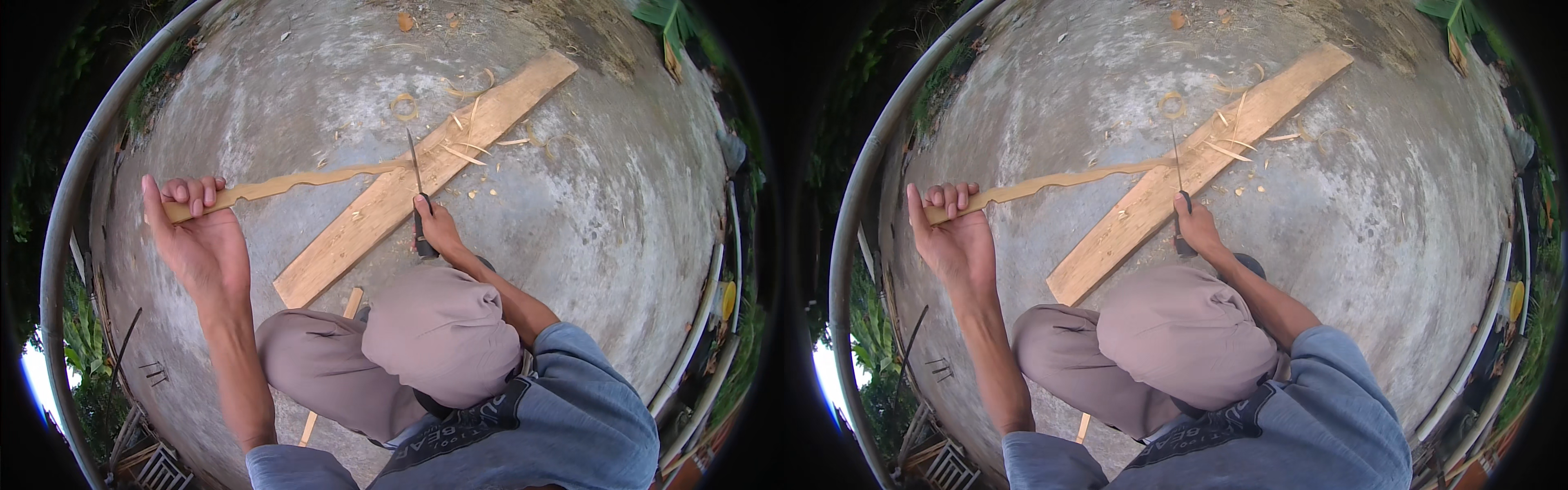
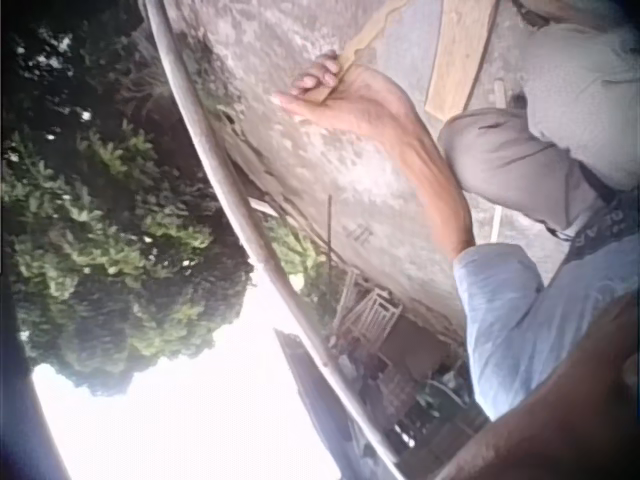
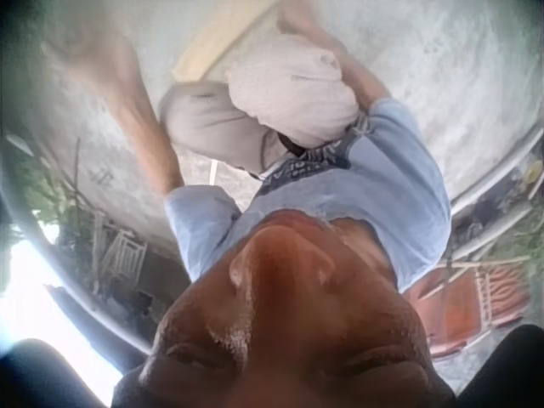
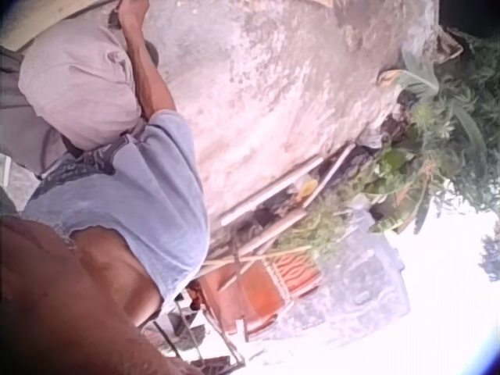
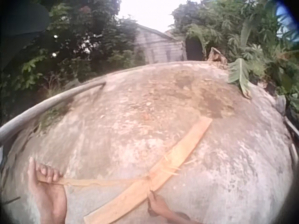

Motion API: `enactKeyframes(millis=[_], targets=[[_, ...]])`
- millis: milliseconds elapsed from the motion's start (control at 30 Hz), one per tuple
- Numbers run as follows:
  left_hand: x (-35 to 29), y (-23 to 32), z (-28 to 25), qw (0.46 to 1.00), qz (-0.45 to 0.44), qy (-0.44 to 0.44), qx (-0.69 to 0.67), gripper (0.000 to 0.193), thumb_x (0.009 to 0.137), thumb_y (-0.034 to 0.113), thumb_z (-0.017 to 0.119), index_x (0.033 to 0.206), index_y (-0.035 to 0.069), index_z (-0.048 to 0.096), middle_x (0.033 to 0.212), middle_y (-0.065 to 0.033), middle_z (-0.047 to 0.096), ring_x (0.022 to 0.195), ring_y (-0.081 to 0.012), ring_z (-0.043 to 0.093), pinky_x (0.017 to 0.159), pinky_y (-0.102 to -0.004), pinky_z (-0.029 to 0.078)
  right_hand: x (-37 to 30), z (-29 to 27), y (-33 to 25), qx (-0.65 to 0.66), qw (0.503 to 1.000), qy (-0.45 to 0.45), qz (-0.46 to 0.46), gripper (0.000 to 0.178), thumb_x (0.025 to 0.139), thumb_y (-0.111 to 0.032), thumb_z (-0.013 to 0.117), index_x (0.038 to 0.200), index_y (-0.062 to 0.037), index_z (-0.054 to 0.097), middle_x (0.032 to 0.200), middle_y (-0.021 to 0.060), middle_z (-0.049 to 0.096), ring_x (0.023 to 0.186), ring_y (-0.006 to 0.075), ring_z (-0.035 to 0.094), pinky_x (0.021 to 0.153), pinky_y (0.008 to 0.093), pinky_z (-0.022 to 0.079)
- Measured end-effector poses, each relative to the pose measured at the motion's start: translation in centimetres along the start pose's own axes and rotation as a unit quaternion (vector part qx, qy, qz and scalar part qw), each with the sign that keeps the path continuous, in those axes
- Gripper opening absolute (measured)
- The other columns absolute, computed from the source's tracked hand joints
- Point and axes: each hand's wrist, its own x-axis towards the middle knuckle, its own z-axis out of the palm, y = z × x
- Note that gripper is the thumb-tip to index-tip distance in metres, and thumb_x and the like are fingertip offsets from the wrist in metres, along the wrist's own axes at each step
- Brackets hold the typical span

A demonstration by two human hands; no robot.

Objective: The person sits on a concrete surface and uses a knife to carve a long, thin piece of wood. They repeatedly shave thin strips from the wood, refining its shape and thickness. The person occasionally pauses to inspect the carved piece before continuing.

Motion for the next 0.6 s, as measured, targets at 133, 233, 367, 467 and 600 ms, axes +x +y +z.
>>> enactKeyframes(millis=[133,233,367,467,600], targets=[[-1.0,-0.2,1.1,0.999,-0.018,-0.04,-0.024,0.035,0.102,0.022,0.06,0.073,0.012,0.045,0.067,-0.0011,0.036,0.076,-0.0168,0.039,0.09,-0.0373,0.037,-2.8,2.1,-3.8,-0.027,0.991,-0.071,-0.111,0.053,0.107,-0.05,0.056,0.101,0.0021,0.06,0.07,0.0086,0.061,0.051,0.0188,0.062,0.048,0.0348,0.051],[-1.9,0.4,0.6,0.998,-0.022,-0.042,-0.035,0.034,0.098,0.017,0.061,0.07,0.012,0.043,0.066,-0.0015,0.033,0.076,-0.0174,0.037,0.091,-0.0374,0.035,-7.3,3.6,-9.1,-0.076,0.961,-0.16,-0.214,0.05,0.106,-0.048,0.058,0.099,0.0012,0.062,0.067,0.0079,0.061,0.051,0.0175,0.062,0.05,0.0333,0.05],[-2.3,0.0,1.1,0.997,-0.027,-0.052,-0.048,0.033,0.094,0.014,0.06,0.068,0.013,0.04,0.065,-0.0019,0.032,0.076,-0.0175,0.036,0.091,-0.0369,0.034,-7.2,3.8,-8.2,-0.103,0.945,-0.133,-0.279,0.054,0.104,-0.049,0.061,0.093,0.0036,0.061,0.064,0.0136,0.06,0.058,0.0232,0.066,0.058,0.0391,0.05],[-2.2,0.0,-0.1,0.997,-0.033,-0.045,-0.049,0.033,0.094,0.014,0.06,0.068,0.014,0.039,0.065,-0.0018,0.032,0.076,-0.0172,0.035,0.092,-0.037,0.034,-6.4,3.8,-7.0,0.0,0.986,-0.129,-0.102,0.052,0.104,-0.046,0.062,0.095,0.0049,0.061,0.065,0.0167,0.059,0.063,0.0287,0.068,0.061,0.0434,0.051],[-2.3,0.2,0.3,0.998,-0.025,-0.036,-0.043,0.033,0.094,0.015,0.059,0.068,0.014,0.038,0.066,-0.0015,0.031,0.076,-0.0169,0.035,0.093,-0.0368,0.033,-7.8,4.7,-7.3,-0.124,0.938,-0.09,-0.312,0.055,0.106,-0.049,0.058,0.096,0.0045,0.063,0.064,0.0127,0.06,0.051,0.0207,0.064,0.051,0.0368,0.05]])
